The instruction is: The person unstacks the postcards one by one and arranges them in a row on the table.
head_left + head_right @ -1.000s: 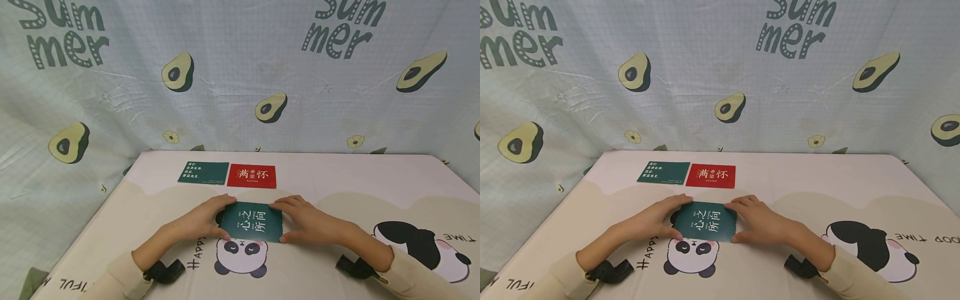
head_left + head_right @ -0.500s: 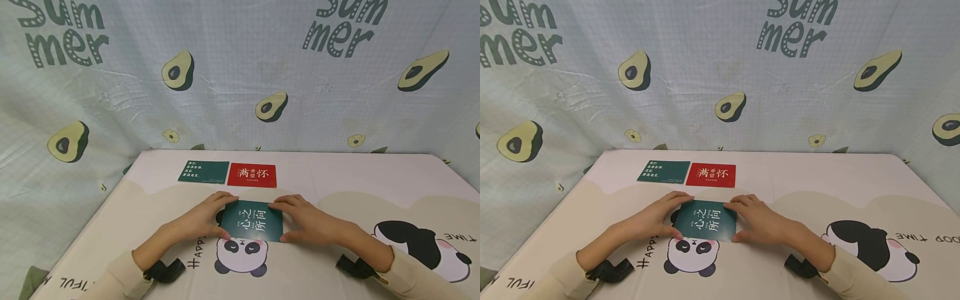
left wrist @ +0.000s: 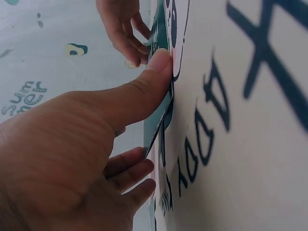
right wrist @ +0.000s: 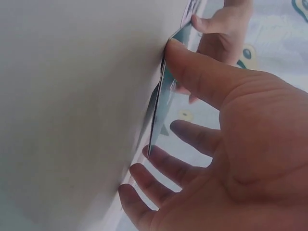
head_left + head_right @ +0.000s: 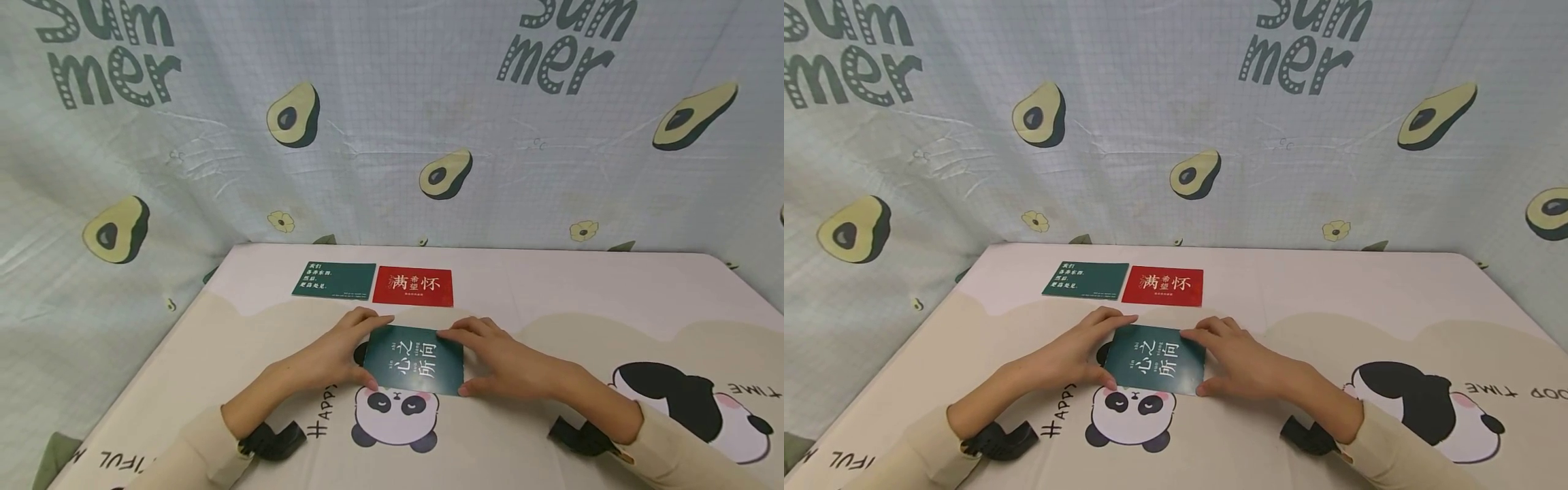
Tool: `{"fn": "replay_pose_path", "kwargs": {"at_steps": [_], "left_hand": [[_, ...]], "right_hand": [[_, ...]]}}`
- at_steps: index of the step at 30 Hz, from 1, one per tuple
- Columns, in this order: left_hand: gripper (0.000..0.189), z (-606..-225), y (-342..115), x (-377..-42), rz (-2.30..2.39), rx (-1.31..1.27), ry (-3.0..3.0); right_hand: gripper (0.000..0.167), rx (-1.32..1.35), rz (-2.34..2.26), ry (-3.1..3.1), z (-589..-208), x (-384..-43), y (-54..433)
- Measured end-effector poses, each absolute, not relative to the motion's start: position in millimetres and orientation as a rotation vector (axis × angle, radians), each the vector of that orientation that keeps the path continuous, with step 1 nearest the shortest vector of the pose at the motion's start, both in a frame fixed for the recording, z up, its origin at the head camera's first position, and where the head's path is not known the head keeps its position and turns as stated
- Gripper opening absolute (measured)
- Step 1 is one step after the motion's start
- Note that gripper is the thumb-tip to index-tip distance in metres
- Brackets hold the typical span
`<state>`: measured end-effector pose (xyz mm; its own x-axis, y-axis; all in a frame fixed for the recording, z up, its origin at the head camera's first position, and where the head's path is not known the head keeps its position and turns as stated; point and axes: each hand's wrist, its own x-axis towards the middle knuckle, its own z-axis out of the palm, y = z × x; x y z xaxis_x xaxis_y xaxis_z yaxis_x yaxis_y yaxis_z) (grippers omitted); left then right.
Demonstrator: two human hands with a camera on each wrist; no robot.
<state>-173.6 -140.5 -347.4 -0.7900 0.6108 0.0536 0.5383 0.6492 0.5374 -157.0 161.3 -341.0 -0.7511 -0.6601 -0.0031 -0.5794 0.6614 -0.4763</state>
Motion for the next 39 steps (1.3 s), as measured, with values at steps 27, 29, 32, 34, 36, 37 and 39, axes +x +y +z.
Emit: {"fn": "replay_pose_path", "kwargs": {"at_steps": [27, 29, 32, 34, 36, 37, 39], "left_hand": [[0.100, -346, -140, -177, 0.889, 1.069, 2.671], [0.101, -346, -140, -177, 0.883, 1.093, 2.668], [0.101, -345, -139, -177, 0.874, 1.122, 2.666], [0.101, -345, -139, -176, 0.869, 1.131, 2.669], [0.101, -344, -139, -176, 0.862, 1.140, 2.674], [0.101, -344, -139, -176, 0.855, 1.147, 2.678], [0.100, -344, -138, -175, 0.837, 1.160, 2.685]], "right_hand": [[0.045, -0.883, -0.938, 2.830, -335, -179, 147], [0.044, -0.879, -0.946, 2.838, -335, -179, 148], [0.042, -0.871, -0.961, 2.847, -335, -179, 149], [0.040, -0.853, -0.967, 2.860, -335, -179, 148], [0.037, -0.819, -0.971, 2.878, -335, -179, 148], [0.036, -0.799, -0.969, 2.889, -335, -179, 147], [0.033, -0.769, -0.958, 2.905, -336, -178, 147]]}}
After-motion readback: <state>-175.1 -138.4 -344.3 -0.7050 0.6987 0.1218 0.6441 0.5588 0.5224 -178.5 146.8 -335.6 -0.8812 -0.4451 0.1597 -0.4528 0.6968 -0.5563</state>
